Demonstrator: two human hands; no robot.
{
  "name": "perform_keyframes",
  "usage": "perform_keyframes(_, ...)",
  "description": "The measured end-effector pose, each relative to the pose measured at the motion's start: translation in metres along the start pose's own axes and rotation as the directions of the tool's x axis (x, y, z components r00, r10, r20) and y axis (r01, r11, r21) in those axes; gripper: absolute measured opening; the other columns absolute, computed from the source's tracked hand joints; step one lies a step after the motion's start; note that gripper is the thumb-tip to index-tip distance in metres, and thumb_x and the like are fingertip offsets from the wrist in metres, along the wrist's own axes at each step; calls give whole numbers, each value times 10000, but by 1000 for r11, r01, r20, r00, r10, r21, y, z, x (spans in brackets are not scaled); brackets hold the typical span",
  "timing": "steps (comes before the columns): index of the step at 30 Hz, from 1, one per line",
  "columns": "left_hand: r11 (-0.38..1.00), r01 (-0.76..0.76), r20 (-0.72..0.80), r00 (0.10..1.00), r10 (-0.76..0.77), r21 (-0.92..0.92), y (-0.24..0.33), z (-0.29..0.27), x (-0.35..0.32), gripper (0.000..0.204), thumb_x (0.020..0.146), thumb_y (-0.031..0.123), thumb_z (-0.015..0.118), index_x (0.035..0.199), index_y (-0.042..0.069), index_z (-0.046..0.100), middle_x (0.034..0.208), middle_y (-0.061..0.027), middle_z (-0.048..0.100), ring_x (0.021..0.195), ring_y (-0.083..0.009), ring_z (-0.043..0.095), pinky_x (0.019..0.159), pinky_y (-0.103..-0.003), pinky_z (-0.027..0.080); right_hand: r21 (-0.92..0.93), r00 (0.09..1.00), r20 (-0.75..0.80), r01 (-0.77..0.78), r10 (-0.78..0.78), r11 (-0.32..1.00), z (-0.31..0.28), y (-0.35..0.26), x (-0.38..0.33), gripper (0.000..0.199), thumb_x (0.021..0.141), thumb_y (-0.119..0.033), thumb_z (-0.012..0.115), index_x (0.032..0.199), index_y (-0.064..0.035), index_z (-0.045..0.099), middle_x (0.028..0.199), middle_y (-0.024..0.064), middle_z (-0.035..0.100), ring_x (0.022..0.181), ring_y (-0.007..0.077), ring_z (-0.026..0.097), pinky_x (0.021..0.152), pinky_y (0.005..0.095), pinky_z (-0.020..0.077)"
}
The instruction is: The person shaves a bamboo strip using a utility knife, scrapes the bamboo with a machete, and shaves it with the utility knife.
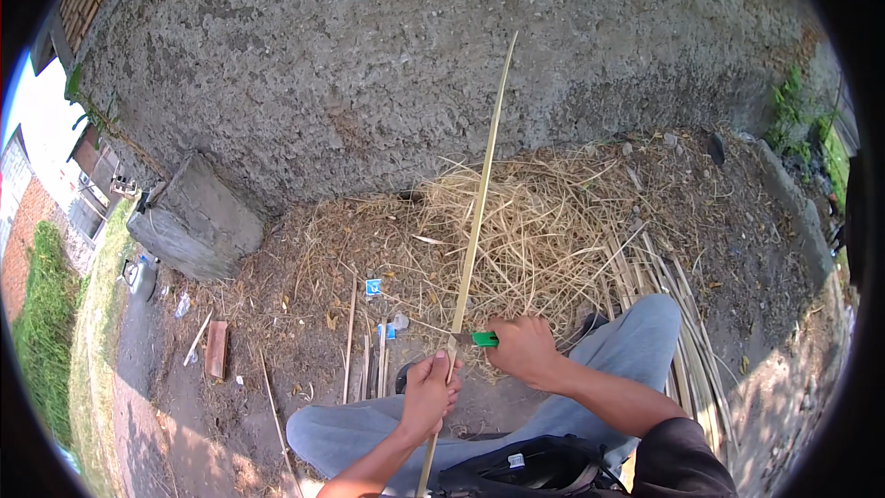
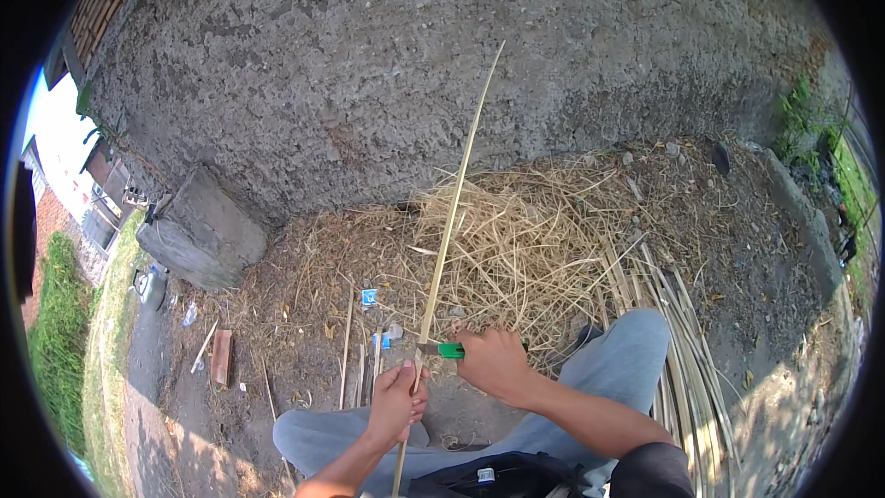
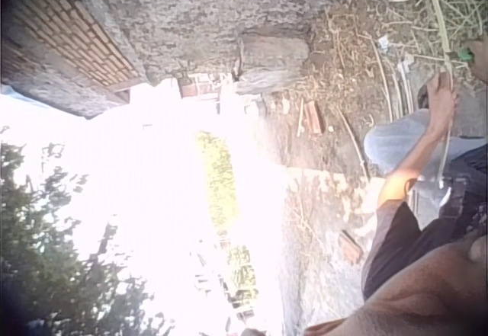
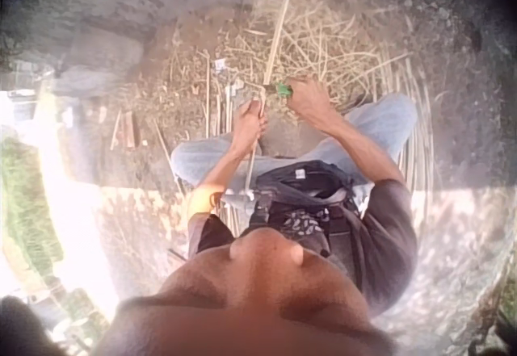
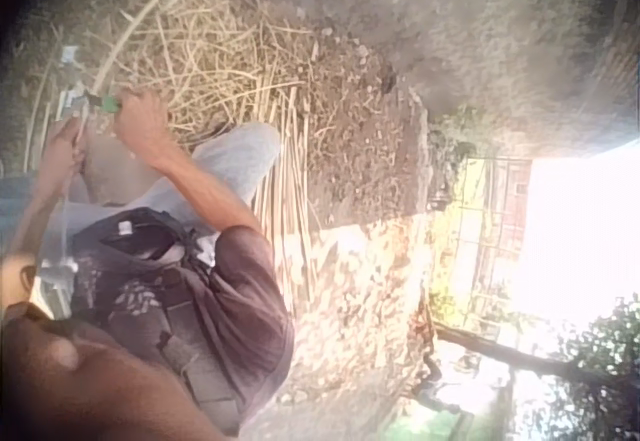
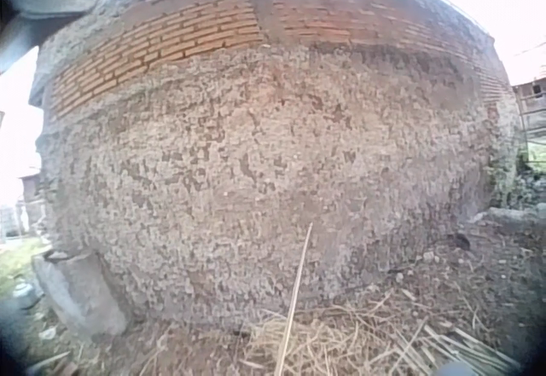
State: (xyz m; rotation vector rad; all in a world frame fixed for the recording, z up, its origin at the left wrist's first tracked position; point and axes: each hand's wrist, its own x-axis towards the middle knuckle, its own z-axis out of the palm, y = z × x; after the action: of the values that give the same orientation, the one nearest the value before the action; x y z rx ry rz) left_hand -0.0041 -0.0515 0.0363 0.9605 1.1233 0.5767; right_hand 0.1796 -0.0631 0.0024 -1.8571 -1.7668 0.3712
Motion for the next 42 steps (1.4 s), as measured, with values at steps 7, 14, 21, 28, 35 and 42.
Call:
perform_keyframes(7, 938, -257, -66, 958, 279, 232, -25, 14, 15, 410, 1069, 317, 369, 909, 5, 582, 577, -6, 448, 492, -82, 425, 455, -277, 344, -68, 991, -128, 41, -49, 997, 4, 6, 0, 98, 773, -153, 606, 745, -59, 611, 620, 178, 636, 555, 376, 649, 498, 484, 496)
perform_keyframes(14, 716, -314, -28, 906, 422, 623, -15, 23, 20, 392, 1054, 261, 361, 908, -45, 559, 670, -202, 570, 594, -339, 578, 616, -450, 446, -154, 929, -367, -4, -54, 988, 29, 26, 15, 201, 693, -188, 699, 677, -72, 536, 593, 115, 612, 525, 356, 620, 499, 485, 453)
perform_keyframes(21, 638, -310, -42, 880, 474, 705, 7, 31, 24, 385, 1049, 251, 356, 891, -40, 552, 713, -265, 596, 672, -454, 596, 631, -513, 438, -7, 884, -458, -106, 91, 994, 41, 22, 32, 107, 714, -139, 689, 695, -78, 602, 604, 144, 617, 542, 376, 612, 512, 492, 445)
perform_keyframes(28, 592, -289, 36, 916, 400, 752, 8, 38, 9, 371, 1043, 232, 363, 857, -34, 543, 623, -225, 536, 545, -391, 541, 550, -476, 401, 7, 808, -512, -336, 292, 942, -8, 54, 71, 87, 712, -107, 695, 736, -49, 635, 619, 197, 618, 607, 409, 616, 574, 502, 463)
perform_keyframes(35, 459, -439, 201, 854, 479, 772, 42, 43, 4, 308, 1032, 201, 403, 873, -43, 502, 533, -243, 523, 512, -450, 562, 493, -521, 398, 54, 699, -657, -330, 283, 942, -52, 59, 116, 72, 740, -80, 676, 780, -20, 683, 657, 221, 635, 677, 413, 642, 636, 516, 477)
perform_keyframes(42, 508, -409, 186, 882, 434, 758, 27, 14, -28, 285, 1029, 201, 409, 895, -37, 489, 482, -217, 493, 456, -457, 527, 466, -534, 378, 120, 690, -596, -430, 412, 895, -81, 86, 151, 160, 757, -109, 698, 900, -48, 732, 797, 229, 680, 795, 422, 653, 729, 519, 499)
